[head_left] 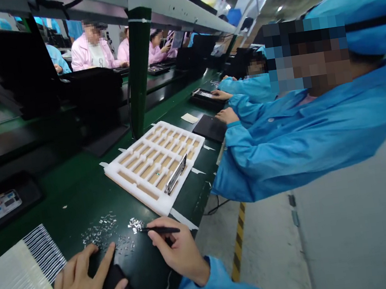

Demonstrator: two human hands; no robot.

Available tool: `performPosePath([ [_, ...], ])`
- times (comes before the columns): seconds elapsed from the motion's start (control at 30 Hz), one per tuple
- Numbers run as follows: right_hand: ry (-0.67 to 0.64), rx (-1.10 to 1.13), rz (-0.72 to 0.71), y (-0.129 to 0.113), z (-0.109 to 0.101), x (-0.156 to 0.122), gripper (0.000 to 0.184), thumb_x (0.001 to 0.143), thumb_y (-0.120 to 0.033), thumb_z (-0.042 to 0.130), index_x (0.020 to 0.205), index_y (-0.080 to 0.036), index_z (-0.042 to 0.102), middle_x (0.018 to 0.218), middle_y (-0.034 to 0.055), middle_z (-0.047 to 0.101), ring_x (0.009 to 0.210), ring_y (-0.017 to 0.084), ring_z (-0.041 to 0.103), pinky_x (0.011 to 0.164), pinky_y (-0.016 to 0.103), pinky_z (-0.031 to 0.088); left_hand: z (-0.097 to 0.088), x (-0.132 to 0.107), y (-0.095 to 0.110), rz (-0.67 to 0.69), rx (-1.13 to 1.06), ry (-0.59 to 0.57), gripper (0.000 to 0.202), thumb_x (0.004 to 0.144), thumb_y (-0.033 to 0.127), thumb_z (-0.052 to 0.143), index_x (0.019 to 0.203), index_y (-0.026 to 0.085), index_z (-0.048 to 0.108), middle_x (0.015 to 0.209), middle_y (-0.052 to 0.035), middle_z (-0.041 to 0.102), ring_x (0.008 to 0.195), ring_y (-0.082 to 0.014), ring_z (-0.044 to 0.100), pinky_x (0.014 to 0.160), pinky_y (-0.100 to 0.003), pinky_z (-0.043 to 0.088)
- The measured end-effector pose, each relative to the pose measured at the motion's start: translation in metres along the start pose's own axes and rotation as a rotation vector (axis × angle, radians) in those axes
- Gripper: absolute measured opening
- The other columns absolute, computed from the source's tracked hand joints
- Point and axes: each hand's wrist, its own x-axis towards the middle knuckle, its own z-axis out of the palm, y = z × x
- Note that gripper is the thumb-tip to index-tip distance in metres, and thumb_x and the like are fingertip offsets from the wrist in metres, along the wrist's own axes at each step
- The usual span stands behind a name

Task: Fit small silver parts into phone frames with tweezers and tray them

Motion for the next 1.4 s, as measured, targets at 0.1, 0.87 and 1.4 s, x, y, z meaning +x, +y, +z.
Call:
performPosePath([
  [0.1,-0.019,-0.012,-0.035,-0.001,0.001,0.001,0.017,0.099,-0.028,0.071,0.105,-0.019,0.083,0.098,0.0107,0.08,0.072,0.021,0.073,0.063,0.032,0.06,0.0,-0.001,0.0,0.012,0.0,0.002,0.057,0.099,0.056,0.063,0.15,0.031,0.062,0.131,-0.0169,0.064,0.113,-0.0386,0.062,0.086,-0.051,0.054],
  [0.87,-0.05,-0.073,-0.116,-0.004,-0.008,-0.001,0.014,0.097,-0.022,0.07,0.101,-0.018,0.082,0.092,0.0097,0.08,0.073,0.02,0.075,0.061,0.028,0.06,0.002,-0.004,0.002,0.012,-0.019,-0.042,0.063,0.102,0.057,0.06,0.156,0.025,0.053,0.133,-0.0179,0.06,0.119,-0.0398,0.056,0.095,-0.052,0.046],
  [1.4,-0.047,-0.094,-0.148,-0.007,-0.009,-0.002,0.014,0.096,-0.02,0.069,0.098,-0.018,0.082,0.089,0.0094,0.081,0.075,0.02,0.076,0.064,0.028,0.06,0.004,-0.004,0.001,0.011,-0.017,-0.049,0.063,0.102,0.058,0.059,0.156,0.026,0.052,0.134,-0.0173,0.059,0.118,-0.0391,0.056,0.093,-0.052,0.046],
])
